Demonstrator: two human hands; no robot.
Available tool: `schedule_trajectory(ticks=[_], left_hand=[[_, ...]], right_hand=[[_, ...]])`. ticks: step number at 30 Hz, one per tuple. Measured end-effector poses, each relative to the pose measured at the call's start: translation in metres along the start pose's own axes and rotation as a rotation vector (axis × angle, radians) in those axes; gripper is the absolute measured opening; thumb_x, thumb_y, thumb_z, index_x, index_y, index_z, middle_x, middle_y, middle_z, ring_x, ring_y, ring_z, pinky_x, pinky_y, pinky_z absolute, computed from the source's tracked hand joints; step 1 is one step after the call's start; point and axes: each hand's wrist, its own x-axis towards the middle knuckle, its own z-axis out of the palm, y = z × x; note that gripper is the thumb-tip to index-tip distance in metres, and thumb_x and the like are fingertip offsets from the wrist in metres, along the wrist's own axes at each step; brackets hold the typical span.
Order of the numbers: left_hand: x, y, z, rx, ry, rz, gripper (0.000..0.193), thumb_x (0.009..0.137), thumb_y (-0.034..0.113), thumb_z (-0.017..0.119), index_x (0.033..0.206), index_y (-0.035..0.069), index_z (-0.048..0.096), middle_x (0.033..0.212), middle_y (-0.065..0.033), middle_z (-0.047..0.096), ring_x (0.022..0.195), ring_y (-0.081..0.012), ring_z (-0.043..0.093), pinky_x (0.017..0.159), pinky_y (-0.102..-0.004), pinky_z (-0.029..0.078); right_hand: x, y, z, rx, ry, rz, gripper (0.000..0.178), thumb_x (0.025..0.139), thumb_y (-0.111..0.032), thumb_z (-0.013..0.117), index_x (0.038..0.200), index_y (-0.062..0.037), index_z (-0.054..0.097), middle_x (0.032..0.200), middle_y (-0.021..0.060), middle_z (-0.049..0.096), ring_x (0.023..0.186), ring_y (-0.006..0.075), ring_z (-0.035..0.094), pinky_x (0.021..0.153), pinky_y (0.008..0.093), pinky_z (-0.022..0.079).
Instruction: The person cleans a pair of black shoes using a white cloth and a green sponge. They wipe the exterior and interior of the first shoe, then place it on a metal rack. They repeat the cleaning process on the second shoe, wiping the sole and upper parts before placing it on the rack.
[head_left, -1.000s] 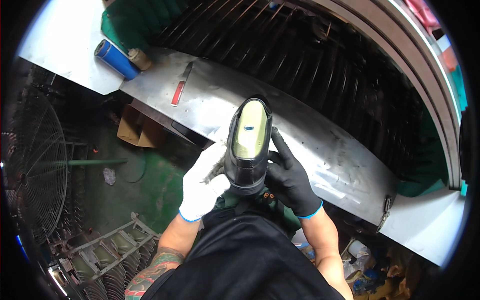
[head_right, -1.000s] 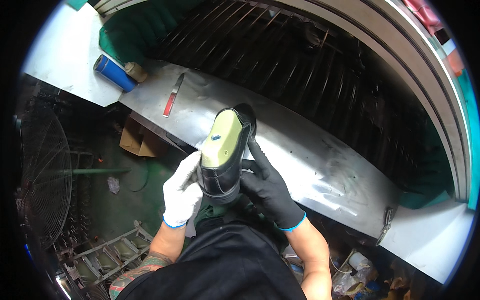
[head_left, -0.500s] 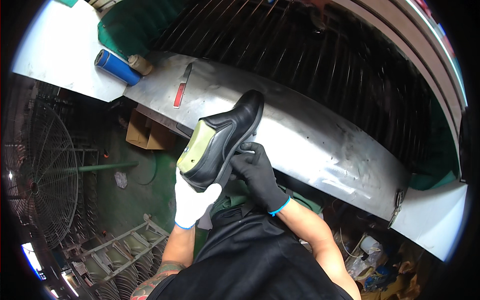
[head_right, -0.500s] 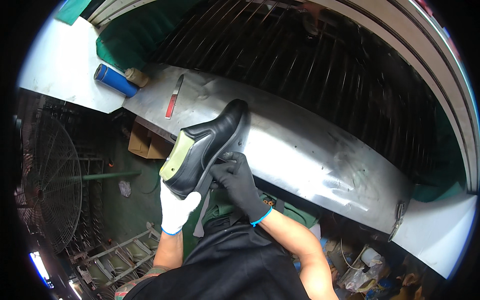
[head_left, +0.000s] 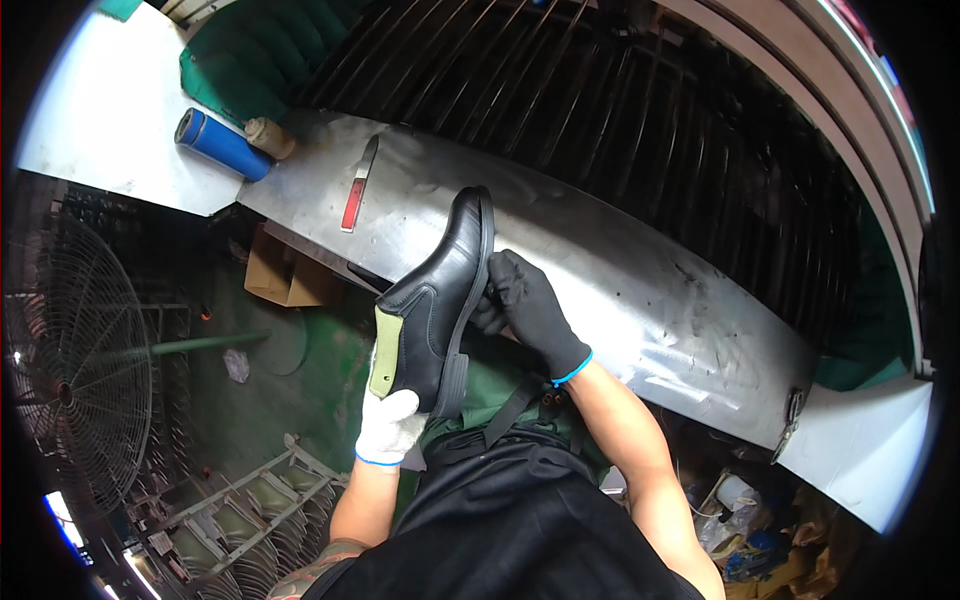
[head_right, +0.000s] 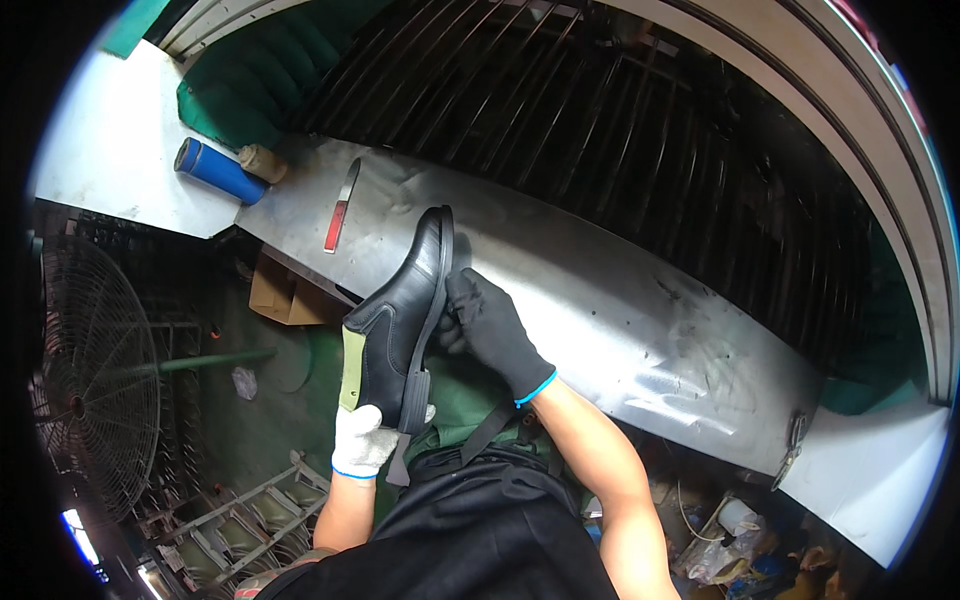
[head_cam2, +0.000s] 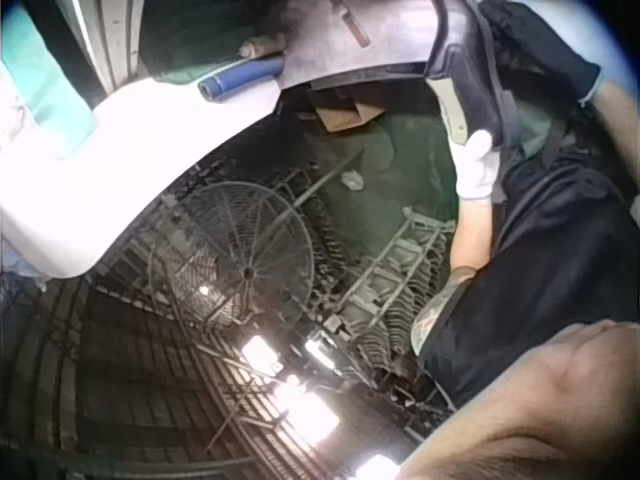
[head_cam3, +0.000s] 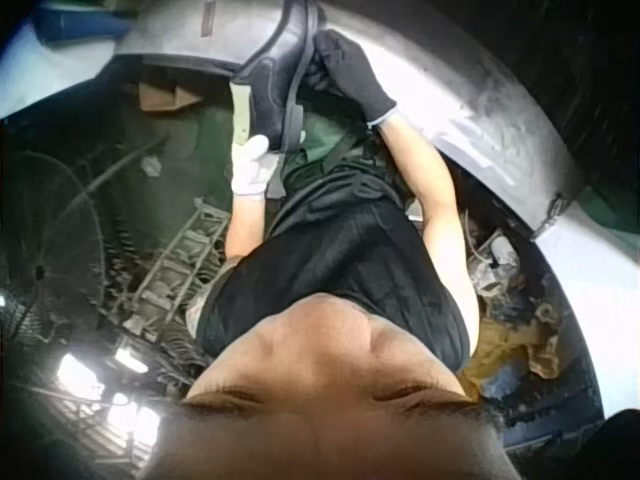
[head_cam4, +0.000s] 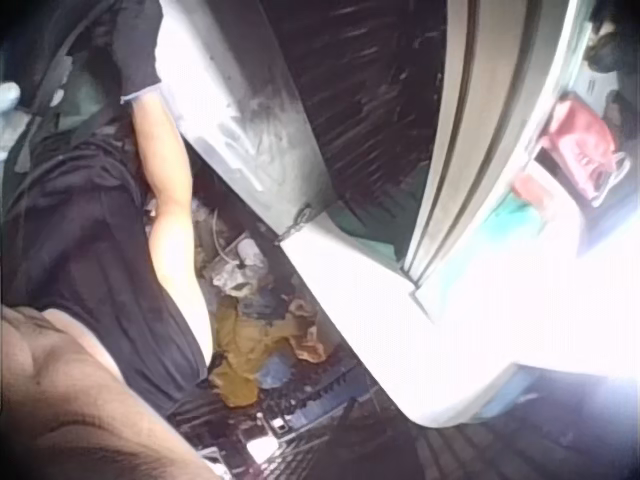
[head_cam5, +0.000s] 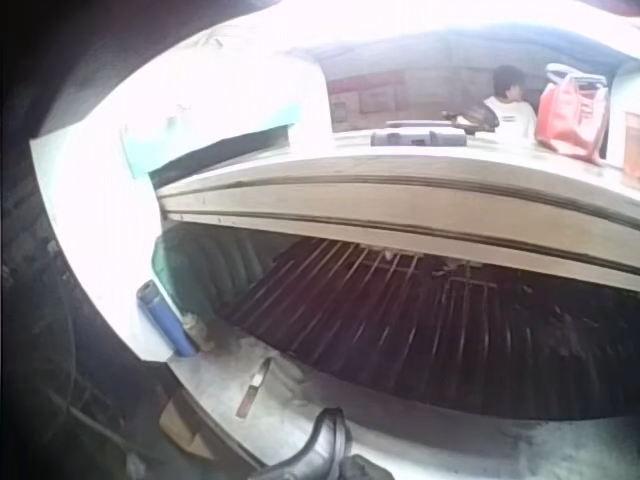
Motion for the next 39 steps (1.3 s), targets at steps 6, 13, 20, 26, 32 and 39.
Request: schedule_trajectory(ticks=[6, 13, 20, 26, 32, 39], left_hand=[[0.002, 0.001, 0.005, 0.091, 0.041, 0.031, 0.099, 0.075, 0.003, 0.085, 0.162, 0.004, 0.037, 0.156, -0.0138, 0.052, 0.139, -0.0315, 0.056, 0.119, -0.0476, 0.048], [-0.004, -0.006, 0.024, 0.625, -0.036, 0.265, 0.099, 0.079, 0.012, 0.09, 0.162, -0.001, 0.037, 0.155, -0.019, 0.052, 0.141, -0.0336, 0.055, 0.119, -0.0437, 0.042], [0.028, -0.02, 0.047, 0.611, -0.041, 0.183, 0.022, 0.101, 0.016, 0.069, 0.111, -0.004, 0.068, 0.114, -0.015, 0.071, 0.095, -0.0195, 0.069, 0.082, -0.0326, 0.057], [0.095, -0.048, 0.045, 1.249, -0.214, 0.696, 0.017, 0.108, 0.014, 0.055, 0.097, 0.003, 0.062, 0.081, -0.0065, 0.061, 0.064, -0.0157, 0.059, 0.056, -0.0334, 0.046], [0.1, -0.02, 0.074, 1.459, -0.359, 0.818, 0.011, 0.102, 0.009, 0.062, 0.104, -0.001, 0.066, 0.085, -0.016, 0.064, 0.073, -0.0309, 0.062, 0.069, -0.0406, 0.05], [0.091, -0.013, 0.061, 1.559, -0.287, 0.288, 0.031, 0.101, 0.014, 0.064, 0.127, -0.002, 0.066, 0.104, -0.0211, 0.072, 0.095, -0.0338, 0.07, 0.089, -0.0399, 0.055]], right_hand=[[0.008, 0.008, -0.014, -0.511, 0.08, -0.271, 0.042, 0.113, -0.044, 0.048, 0.107, -0.0048, 0.061, 0.076, 0.0077, 0.068, 0.068, 0.0209, 0.07, 0.065, 0.0384, 0.059], [-0.059, 0.008, -0.014, -0.193, 0.007, -0.024, 0.057, 0.109, -0.036, 0.059, 0.153, -0.004, 0.041, 0.127, 0.0124, 0.066, 0.117, 0.0178, 0.065, 0.102, 0.0338, 0.052], [-0.139, 0.031, -0.023, 0.568, -0.037, 0.149, 0.081, 0.085, -0.016, 0.082, 0.154, 0.0018, 0.044, 0.142, 0.0155, 0.063, 0.127, 0.0283, 0.065, 0.108, 0.0415, 0.054], [-0.149, 0.048, -0.03, 0.709, -0.015, 0.123, 0.073, 0.085, -0.01, 0.072, 0.151, 0.0055, 0.046, 0.139, 0.0178, 0.065, 0.124, 0.0297, 0.068, 0.109, 0.0423, 0.056], [-0.145, 0.047, -0.035, 0.675, 0.027, 0.172, 0.079, 0.077, -0.008, 0.073, 0.151, 0.0034, 0.048, 0.138, 0.0172, 0.066, 0.124, 0.0312, 0.067, 0.111, 0.0444, 0.054], [-0.146, 0.04, -0.034, 0.522, 0.078, 0.192, 0.088, 0.076, -0.007, 0.073, 0.157, -0.001, 0.04, 0.144, 0.0146, 0.061, 0.129, 0.0291, 0.064, 0.11, 0.0435, 0.054]])
